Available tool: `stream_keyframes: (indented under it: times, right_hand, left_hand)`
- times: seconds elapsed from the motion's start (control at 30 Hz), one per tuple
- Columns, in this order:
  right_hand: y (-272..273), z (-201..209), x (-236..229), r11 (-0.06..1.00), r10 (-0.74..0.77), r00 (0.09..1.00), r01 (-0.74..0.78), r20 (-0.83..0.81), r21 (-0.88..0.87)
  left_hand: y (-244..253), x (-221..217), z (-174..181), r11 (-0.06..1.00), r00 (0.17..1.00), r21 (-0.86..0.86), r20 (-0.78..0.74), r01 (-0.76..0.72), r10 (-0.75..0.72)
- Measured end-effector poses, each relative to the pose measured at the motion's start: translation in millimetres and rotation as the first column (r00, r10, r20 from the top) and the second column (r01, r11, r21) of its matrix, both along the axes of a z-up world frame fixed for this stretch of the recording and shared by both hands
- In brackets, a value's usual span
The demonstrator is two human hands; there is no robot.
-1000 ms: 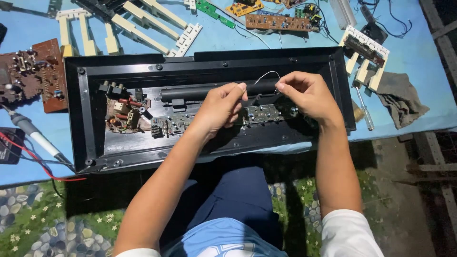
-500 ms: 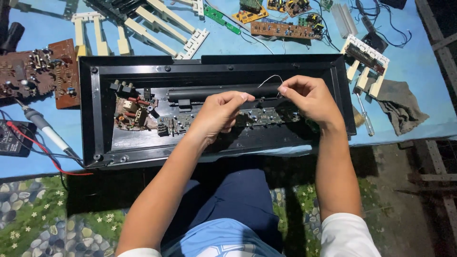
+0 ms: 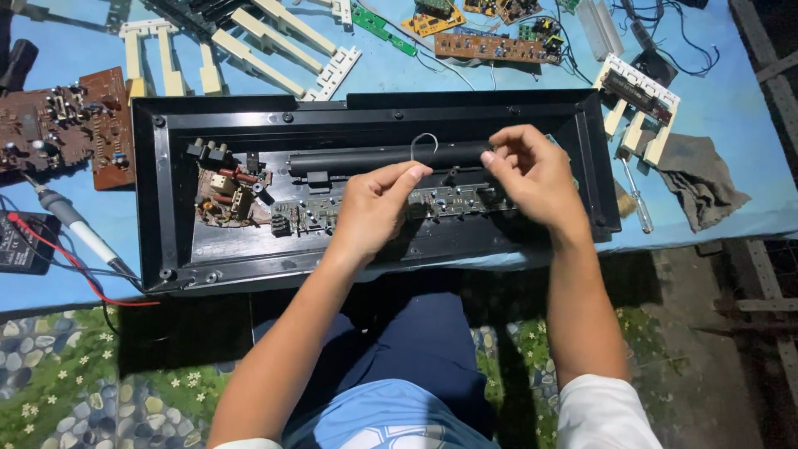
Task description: The person places a circuit board into a black electronic chassis and aligns it with the internal components. They then pick up a thin wire and thread it through the circuit board and chassis, manipulating the wire with both hands to secure it in place.
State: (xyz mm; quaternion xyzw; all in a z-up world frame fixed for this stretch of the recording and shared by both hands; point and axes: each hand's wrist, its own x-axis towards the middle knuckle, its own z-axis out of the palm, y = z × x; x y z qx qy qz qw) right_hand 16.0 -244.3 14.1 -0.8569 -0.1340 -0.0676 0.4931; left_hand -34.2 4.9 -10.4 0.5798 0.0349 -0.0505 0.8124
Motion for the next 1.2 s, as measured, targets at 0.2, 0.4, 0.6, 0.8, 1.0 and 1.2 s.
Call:
stream_keyframes:
  times: [0.2, 0.4, 0.6, 0.8, 1.0, 1.2]
  right_hand:
    - [32, 10, -33, 0.98, 0.154, 0.984, -0.141, -0.088, 0.144]
    - [47, 15, -31, 0.962, 0.204, 0.977, -0.189, -0.058, 0.196]
    - [49, 16, -32, 0.959, 0.221, 0.975, -0.211, -0.032, 0.189]
    - [44, 27, -30, 0.966, 0.253, 0.967, -0.253, 0.019, 0.059]
    - [26, 47, -17, 0.955, 0.29, 0.953, -0.283, 0.088, -0.086]
    - [4, 52, -8, 0.955, 0.289, 0.955, -0.284, 0.058, -0.091]
  left_hand:
    - [-16, -18, 0, 0.909, 0.937, 0.347, 0.332, -0.23, 0.11]
    - [-23, -33, 6, 0.897, 0.894, 0.343, 0.434, -0.28, 0.113]
    - [-10, -33, 4, 0.873, 0.896, 0.399, 0.435, -0.279, 0.088]
    - [16, -27, 33, 0.785, 0.828, 0.432, 0.532, -0.444, 0.176]
    - [26, -15, 40, 0.776, 0.797, 0.463, 0.598, -0.429, 0.084]
    - [1, -1, 34, 0.798, 0.834, 0.513, 0.552, -0.316, -0.024]
